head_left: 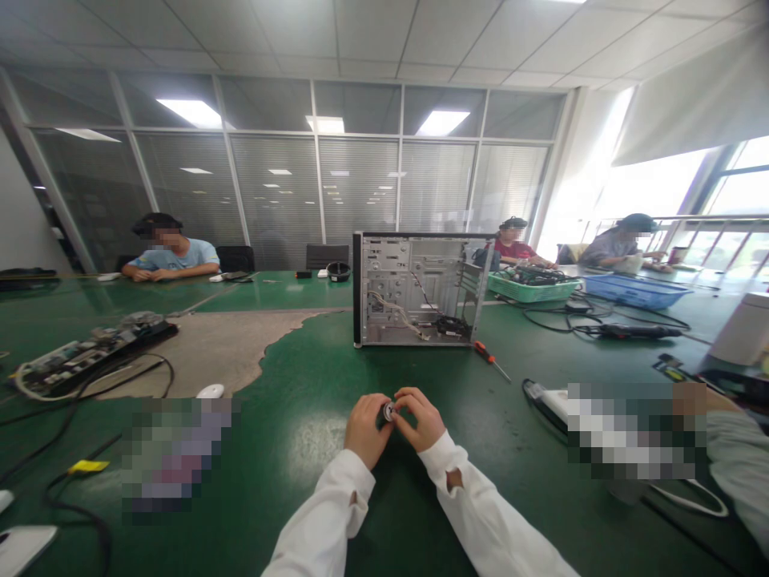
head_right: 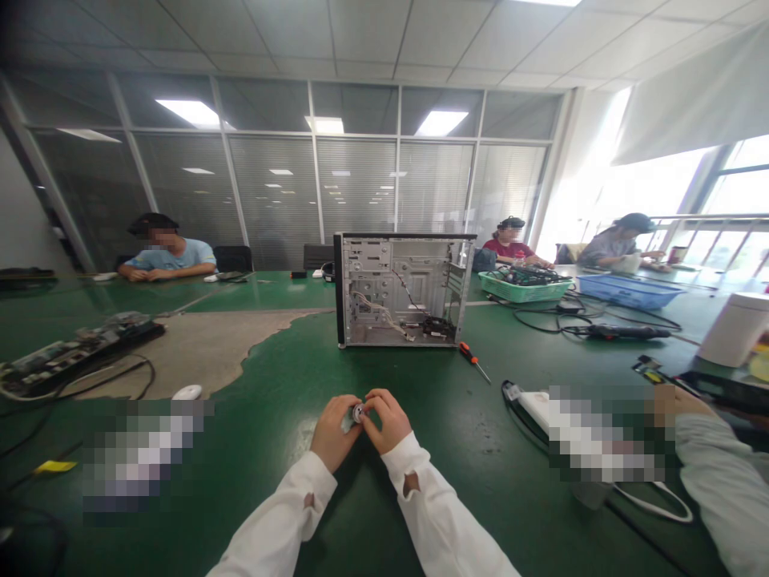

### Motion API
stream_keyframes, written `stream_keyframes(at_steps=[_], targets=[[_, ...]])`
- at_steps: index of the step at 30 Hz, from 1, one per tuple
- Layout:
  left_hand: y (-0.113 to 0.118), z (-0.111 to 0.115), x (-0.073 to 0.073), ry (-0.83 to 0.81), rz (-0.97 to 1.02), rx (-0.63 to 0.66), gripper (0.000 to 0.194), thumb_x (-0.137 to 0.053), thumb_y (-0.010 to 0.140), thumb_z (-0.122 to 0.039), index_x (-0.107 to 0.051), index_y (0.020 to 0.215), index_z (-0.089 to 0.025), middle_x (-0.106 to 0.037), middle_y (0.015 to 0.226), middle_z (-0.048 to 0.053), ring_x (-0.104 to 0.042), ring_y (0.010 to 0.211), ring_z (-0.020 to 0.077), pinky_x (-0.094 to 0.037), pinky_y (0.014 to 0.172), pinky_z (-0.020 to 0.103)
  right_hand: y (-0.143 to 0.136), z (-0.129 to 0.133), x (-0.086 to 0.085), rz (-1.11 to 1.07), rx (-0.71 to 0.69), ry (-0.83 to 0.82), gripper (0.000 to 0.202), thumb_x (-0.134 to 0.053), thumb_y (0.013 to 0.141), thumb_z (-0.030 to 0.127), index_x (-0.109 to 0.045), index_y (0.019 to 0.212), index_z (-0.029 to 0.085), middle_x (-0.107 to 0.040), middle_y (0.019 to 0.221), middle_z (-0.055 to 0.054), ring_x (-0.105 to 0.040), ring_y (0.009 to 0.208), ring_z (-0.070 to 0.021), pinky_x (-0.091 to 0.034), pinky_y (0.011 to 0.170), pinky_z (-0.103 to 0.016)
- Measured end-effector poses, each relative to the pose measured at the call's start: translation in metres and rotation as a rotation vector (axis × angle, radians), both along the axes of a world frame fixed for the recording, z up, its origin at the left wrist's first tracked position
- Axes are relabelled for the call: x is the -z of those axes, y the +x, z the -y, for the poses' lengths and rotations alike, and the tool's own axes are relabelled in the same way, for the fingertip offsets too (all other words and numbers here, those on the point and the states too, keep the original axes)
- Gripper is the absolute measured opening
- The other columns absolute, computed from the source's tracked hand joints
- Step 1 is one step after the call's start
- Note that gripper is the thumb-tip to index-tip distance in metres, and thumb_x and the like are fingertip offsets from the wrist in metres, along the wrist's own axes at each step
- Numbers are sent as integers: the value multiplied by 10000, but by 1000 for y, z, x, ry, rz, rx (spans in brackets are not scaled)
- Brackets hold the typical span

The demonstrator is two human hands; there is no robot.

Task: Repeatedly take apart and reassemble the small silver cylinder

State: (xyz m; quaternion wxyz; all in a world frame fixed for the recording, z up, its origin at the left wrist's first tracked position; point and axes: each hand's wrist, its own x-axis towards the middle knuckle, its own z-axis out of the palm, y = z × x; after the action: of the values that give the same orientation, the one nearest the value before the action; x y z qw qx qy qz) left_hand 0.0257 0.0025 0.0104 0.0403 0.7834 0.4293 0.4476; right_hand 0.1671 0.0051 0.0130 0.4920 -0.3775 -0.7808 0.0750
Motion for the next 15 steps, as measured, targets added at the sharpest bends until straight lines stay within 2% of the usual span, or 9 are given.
stream_keyframes(at_steps=[8, 15], targets=[[1, 1, 0, -34, -47, -13, 208, -512, 673, -166, -513, 880, -183, -557, 906, 49, -481, 862, 192, -396, 759, 341, -3, -6, 10, -51, 37, 84, 85, -475, 645, 167, -530, 703, 194, -522, 859, -48, -508, 812, -150, -443, 695, -272], [2, 2, 1, -37, -34, -26, 221, -530, 657, -166, -519, 876, -189, -562, 904, 37, -483, 866, 186, -393, 753, 333, -2, -3, 4, -17, 33, 88, 86, -473, 651, 156, -524, 711, 192, -524, 867, -49, -509, 820, -147, -438, 704, -268]])
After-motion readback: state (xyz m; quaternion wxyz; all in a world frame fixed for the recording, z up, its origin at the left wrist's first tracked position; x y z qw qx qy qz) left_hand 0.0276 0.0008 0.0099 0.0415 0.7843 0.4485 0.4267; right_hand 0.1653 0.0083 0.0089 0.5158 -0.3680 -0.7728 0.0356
